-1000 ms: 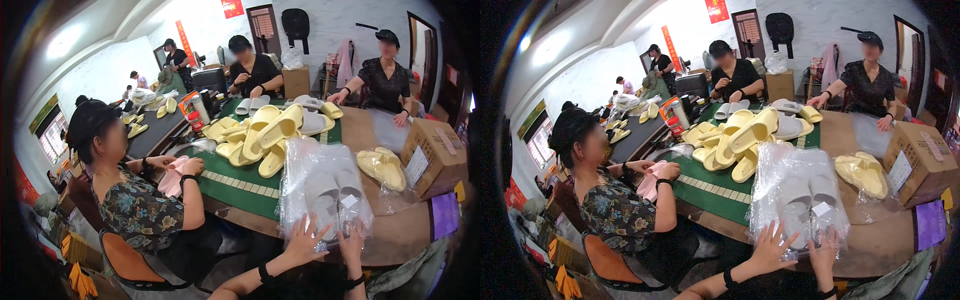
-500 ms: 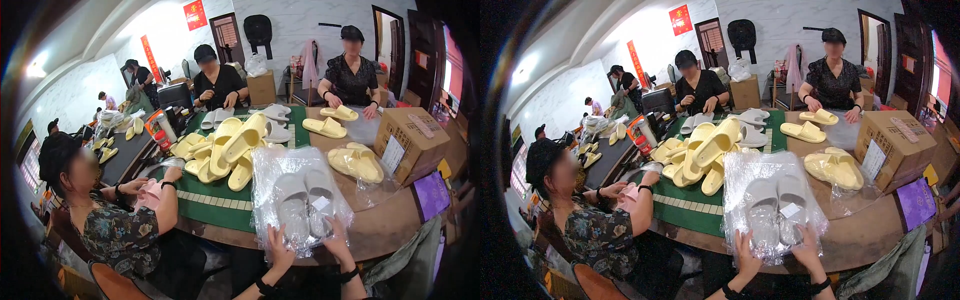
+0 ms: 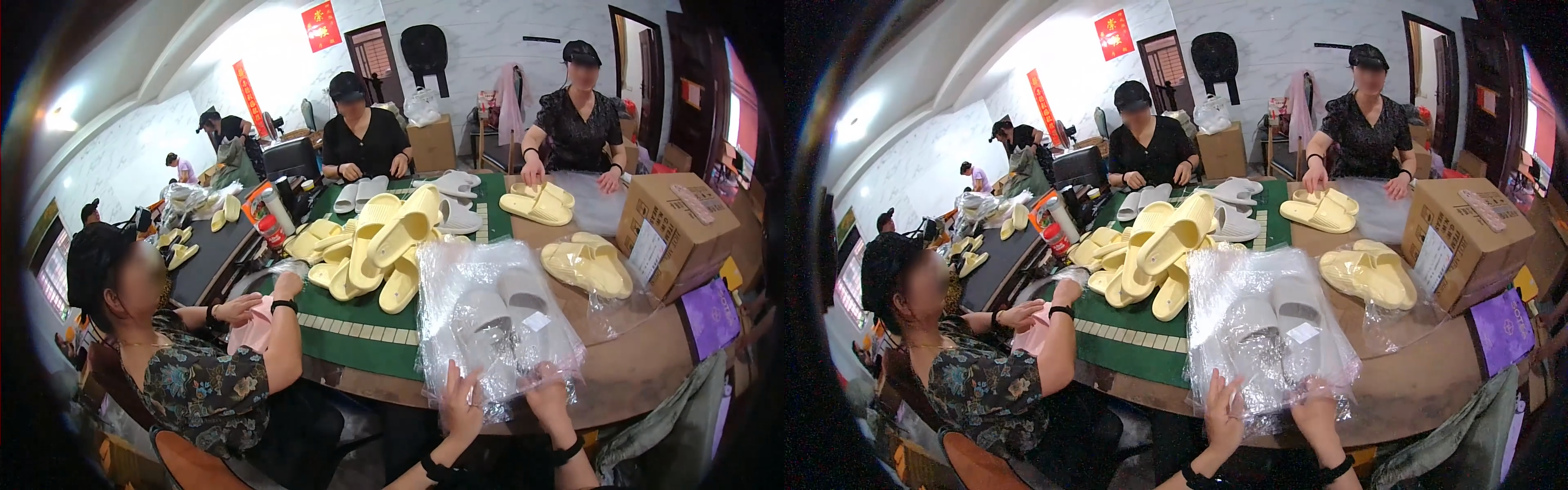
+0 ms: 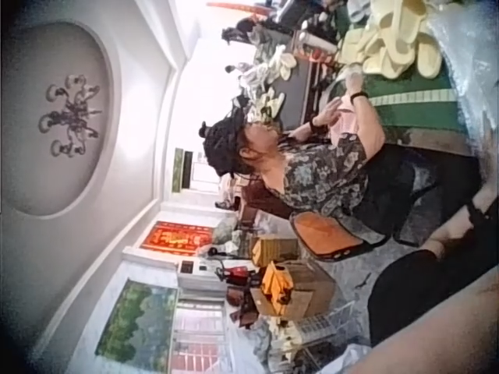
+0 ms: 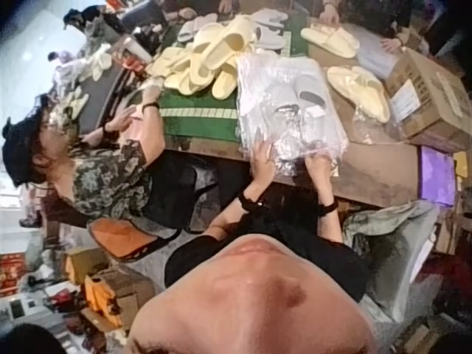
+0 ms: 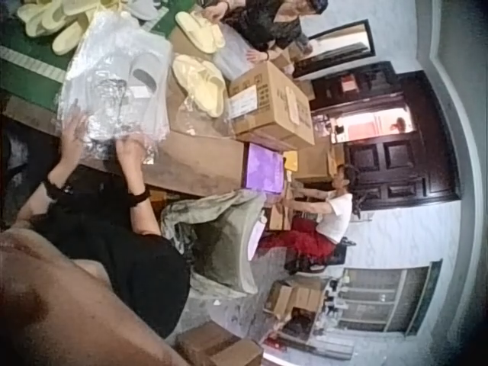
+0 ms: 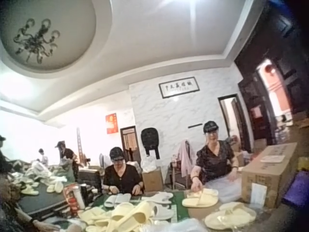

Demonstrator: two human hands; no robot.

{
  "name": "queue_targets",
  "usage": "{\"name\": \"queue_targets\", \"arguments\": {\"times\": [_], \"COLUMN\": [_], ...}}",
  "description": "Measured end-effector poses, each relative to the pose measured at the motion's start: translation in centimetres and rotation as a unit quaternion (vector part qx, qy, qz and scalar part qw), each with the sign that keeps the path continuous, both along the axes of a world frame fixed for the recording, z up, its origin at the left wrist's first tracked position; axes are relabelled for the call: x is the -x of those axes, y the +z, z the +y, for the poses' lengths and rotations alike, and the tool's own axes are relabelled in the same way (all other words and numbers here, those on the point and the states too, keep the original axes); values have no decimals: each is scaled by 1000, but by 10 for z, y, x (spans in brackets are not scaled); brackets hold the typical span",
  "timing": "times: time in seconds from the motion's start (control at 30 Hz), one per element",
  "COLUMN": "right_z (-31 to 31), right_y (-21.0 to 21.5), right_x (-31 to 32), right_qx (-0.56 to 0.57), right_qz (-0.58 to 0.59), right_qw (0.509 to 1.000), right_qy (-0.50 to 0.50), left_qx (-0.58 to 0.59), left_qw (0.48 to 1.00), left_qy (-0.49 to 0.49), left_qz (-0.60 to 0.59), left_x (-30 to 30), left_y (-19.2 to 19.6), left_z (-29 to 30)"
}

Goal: The recorder is pairing and packing plastic sandals into plastic bags at a shared manufacturing table.

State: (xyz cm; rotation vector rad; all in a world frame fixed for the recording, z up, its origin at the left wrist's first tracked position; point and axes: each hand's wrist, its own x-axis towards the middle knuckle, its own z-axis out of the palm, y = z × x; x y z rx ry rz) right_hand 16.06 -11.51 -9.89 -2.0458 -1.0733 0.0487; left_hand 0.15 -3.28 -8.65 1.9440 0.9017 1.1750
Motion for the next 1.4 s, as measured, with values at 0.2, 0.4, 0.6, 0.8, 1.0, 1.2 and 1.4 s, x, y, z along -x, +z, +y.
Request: {"name": "queue_targets", "arguments": {"times": [0.2, 0.4, 0.6, 0.8, 1.0, 1.2, 1.4], "right_z": [0, -2, -1, 4, 10, 0, 10], "right_y": [-3, 3, 11, 7, -8, -7, -12], "right_x": [12, 15, 26, 28, 29, 0, -1], "right_qx": [-14, 49, -25, 42, -15, 5, -91], "right_qz": [8, 20, 136, 90, 0, -33, -102], "right_qw": [993, 996, 977, 974, 987, 999, 990], "right_qy": [116, 76, 161, 204, 162, 18, 28], "left_qx": [172, 239, 296, 263, 297, 238, 303], "left_qw": [960, 960, 934, 955, 942, 959, 932], "left_qy": [-16, -10, -35, -30, -57, -73, -61], "left_qz": [-219, -148, -194, -131, -146, -137, -189], "left_x": [-14, -8, -5, -3, -2, -2, -8], "left_y": [-44, -50, -57, -69, -71, -62, -67], "left_z": [0, 10, 13, 16, 18, 14, 14]}}
